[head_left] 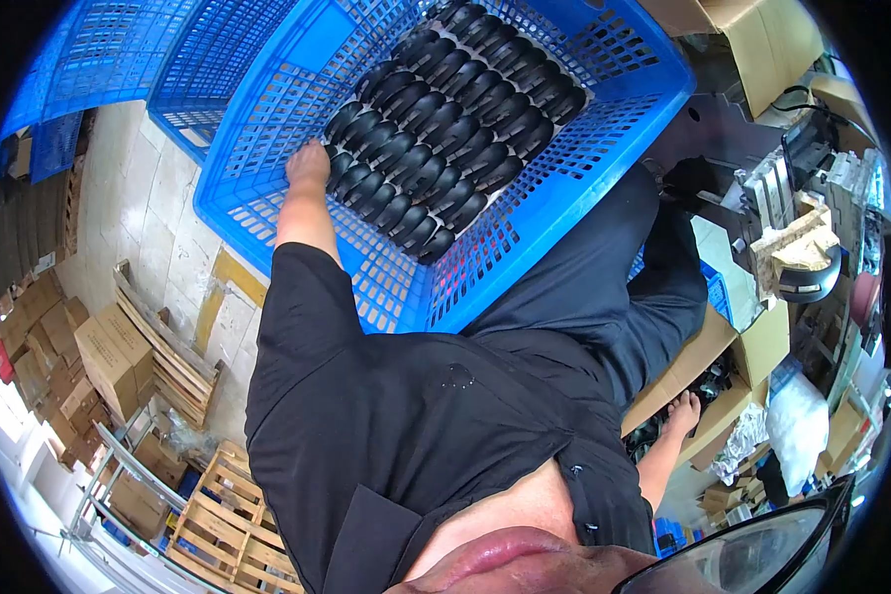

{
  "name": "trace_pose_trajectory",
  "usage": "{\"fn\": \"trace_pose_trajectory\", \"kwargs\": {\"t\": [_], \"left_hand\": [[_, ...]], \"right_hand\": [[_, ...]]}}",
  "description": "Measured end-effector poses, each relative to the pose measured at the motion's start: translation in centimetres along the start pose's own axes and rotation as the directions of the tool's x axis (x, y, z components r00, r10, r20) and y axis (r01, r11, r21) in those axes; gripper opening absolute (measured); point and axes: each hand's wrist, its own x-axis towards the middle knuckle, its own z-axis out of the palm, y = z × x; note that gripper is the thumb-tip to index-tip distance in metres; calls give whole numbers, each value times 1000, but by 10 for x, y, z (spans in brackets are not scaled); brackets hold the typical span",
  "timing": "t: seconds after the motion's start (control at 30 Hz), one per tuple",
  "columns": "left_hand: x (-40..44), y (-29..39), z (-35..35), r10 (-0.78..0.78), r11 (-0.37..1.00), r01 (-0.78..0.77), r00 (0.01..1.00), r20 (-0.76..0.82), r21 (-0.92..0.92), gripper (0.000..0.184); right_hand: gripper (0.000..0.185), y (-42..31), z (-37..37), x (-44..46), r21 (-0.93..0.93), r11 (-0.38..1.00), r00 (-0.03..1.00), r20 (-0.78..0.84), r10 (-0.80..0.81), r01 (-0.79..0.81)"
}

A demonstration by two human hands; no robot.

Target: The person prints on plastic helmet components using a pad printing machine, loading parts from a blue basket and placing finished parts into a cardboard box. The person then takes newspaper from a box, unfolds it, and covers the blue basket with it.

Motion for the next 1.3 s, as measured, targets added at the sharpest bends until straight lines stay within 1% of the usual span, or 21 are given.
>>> {"fn": "trace_pose_trajectory", "kwargs": {"t": [0.1,0.27,0.37,0.43,0.47,0.5,0.57,0.67,0.77,0.8,0.87,0.93,0.97,1.0,1.03,1.07,1.1,1.17,1.2,1.27,1.3], "left_hand": [[9,-1,11,29,999,-30,999,-16,-33,36],[15,-3,20,99,994,-102,993,-69,-43,33],[32,-15,53,186,979,-198,966,-179,-55,30],[43,-15,61,187,976,-198,975,-120,-88,31],[41,-14,63,200,974,-214,967,-155,-77,33],[36,-15,62,254,967,-253,953,-162,30,35],[-4,8,16,120,992,-121,991,-51,-21,33],[-29,37,-20,25,999,-25,1000,3,-33,30],[-33,61,-39,103,992,-104,995,13,70,28],[-39,73,-52,123,990,-124,992,17,64,32],[-58,101,-81,195,980,-197,979,-67,-38,34],[-66,131,-105,246,947,-278,950,-192,-162,34],[-81,148,-126,279,923,-330,928,-245,-196,33],[-95,164,-151,309,895,-382,903,-299,-229,32],[-98,177,-167,371,850,-470,854,-365,-238,33],[-100,187,-180,432,796,-559,794,-428,-234,34],[-103,199,-193,468,723,-650,710,-525,-234,34],[-131,228,-235,478,641,-727,630,-612,-247,30],[-148,238,-255,489,560,-779,586,-646,-282,27],[-162,257,-280,503,413,-877,444,-741,-245,24],[-182,264,-296,490,393,-876,457,-742,-279,22]], "right_hand": [[36,-3,-3,-4,-63,998,999,-33,-1,-1],[33,-16,4,-9,-99,995,998,-49,-32,27],[37,-18,8,-9,-107,992,996,-47,-70,65],[40,-19,7,-4,-98,990,993,-54,-102,96],[41,-21,9,-3,-102,989,992,-41,-116,111],[40,-28,14,-7,-89,988,991,-35,-128,124],[39,-32,20,-4,-81,985,988,-36,-153,150],[38,-40,30,-1,-103,971,973,-63,-221,214],[37,-34,39,20,-113,938,932,-127,-340,327],[37,-33,41,28,-78,922,916,-110,-386,379],[36,-70,49,2,161,929,943,-77,-324,332],[34,-104,47,-7,302,881,930,-66,-361,363],[34,-140,45,-29,296,854,904,-151,-400,428],[33,-168,35,-38,329,791,856,-163,-490,515],[35,-198,26,-48,330,746,816,-266,-514,578],[38,-226,8,-50,375,674,770,-263,-581,637],[38,-261,1,-73,459,545,708,-363,-606,702],[39,-319,-31,-117,480,383,595,-440,-673,789],[41,-344,-43,-137,505,245,507,-486,-711,828],[46,-384,-61,-174,381,43,279,-591,-757,924],[49,-402,-66,-196,341,-14,219,-633,-743,940]]}}
